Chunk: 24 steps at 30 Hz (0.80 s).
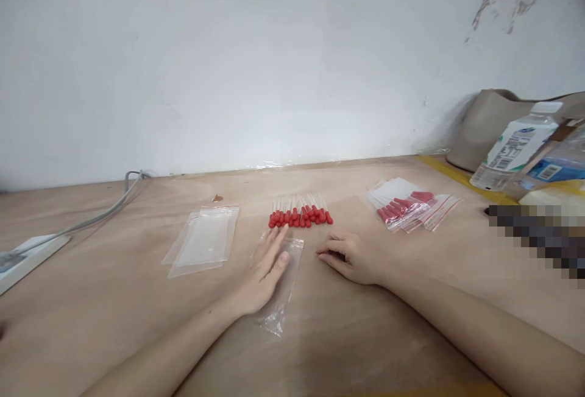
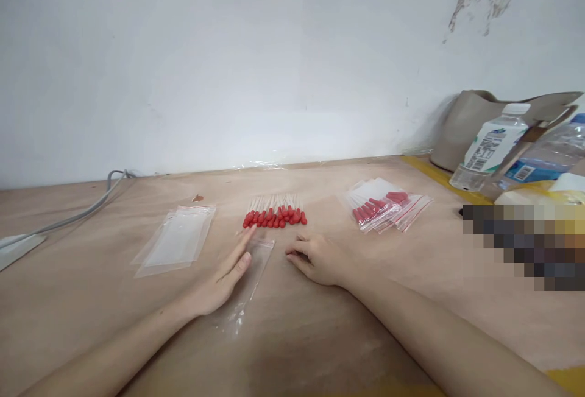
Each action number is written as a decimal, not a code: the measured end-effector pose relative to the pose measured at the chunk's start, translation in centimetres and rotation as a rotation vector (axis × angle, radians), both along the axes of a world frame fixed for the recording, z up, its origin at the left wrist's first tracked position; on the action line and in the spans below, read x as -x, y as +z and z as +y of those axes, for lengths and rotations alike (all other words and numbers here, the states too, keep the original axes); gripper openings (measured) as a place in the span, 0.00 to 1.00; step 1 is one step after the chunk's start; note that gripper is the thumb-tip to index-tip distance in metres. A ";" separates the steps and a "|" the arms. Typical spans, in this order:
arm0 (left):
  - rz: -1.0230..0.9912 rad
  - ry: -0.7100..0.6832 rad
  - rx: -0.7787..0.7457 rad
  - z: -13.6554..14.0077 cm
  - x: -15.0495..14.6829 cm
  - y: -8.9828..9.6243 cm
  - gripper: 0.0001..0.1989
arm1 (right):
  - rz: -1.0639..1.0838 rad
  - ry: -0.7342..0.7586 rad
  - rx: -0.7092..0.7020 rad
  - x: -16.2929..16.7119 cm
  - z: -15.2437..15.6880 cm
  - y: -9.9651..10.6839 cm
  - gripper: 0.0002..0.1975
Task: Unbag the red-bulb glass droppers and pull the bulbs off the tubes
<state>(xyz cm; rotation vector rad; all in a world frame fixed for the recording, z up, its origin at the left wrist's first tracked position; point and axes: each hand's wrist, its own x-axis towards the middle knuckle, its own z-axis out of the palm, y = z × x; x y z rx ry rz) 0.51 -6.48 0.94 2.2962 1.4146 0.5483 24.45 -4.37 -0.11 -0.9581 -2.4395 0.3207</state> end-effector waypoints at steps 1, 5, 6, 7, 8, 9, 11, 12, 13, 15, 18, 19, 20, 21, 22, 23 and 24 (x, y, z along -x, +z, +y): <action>-0.080 0.061 -0.013 0.2 0.2 0.0 0.24 | -0.024 -0.016 -0.019 -0.1 0.0 0.1 0.12; -0.095 0.336 -0.107 1.2 1.2 0.3 0.23 | -0.152 -0.234 -0.232 -1.3 0.5 0.5 0.13; -0.027 0.375 -0.137 1.4 1.5 0.4 0.24 | -0.187 -0.315 -0.293 -1.8 0.8 0.6 0.13; 0.040 0.395 -0.164 1.6 1.8 0.6 0.26 | -0.224 -0.400 -0.346 -2.3 1.2 0.7 0.13; 0.091 0.400 -0.179 1.8 2.1 0.8 0.27 | -0.266 -0.479 -0.381 -2.8 1.6 0.7 0.14; 0.119 0.398 -0.179 2.0 2.3 0.9 0.29 | -0.312 -0.554 -0.401 -3.4 2.0 0.8 0.13; 0.108 0.383 -0.129 2.4 2.6 1.0 0.29 | -0.399 -0.701 -0.423 -4.5 2.8 0.7 0.13; 0.081 0.373 -0.090 2.5 2.7 1.0 0.29 | -0.440 -0.777 -0.428 -5.0 3.1 0.6 0.13; 0.053 0.361 -0.055 2.6 2.7 1.0 0.29 | -0.479 -0.850 -0.422 -5.6 3.4 0.5 0.13; 0.019 0.332 -0.018 2.6 2.6 0.9 0.26 | -0.552 -0.954 -0.371 -6.5 4.0 0.3 0.13; 0.025 0.307 -0.047 2.4 2.3 1.0 0.21 | -0.617 -0.976 -0.281 -7.3 4.5 0.2 0.13; 0.024 0.313 -0.071 2.5 2.3 1.2 0.20 | -0.627 -0.966 -0.272 -7.5 4.7 0.2 0.13; 0.011 0.329 -0.097 2.6 2.4 1.5 0.20 | -0.633 -0.958 -0.273 -7.5 4.8 0.2 0.13; -0.013 0.354 -0.124 2.9 2.8 1.8 0.20 | -0.635 -0.953 -0.279 -7.6 4.9 0.2 0.13; -0.047 0.387 -0.151 3.4 3.3 2.2 0.21 | -0.637 -0.951 -0.284 -7.6 4.9 0.3 0.13; -0.091 0.427 -0.173 4.0 4.1 2.6 0.23 | -0.639 -0.951 -0.293 -7.6 4.9 0.2 0.13; -0.136 0.471 -0.188 4.7 5.1 3.0 0.25 | -0.639 -0.957 -0.304 -7.6 5.0 0.2 0.13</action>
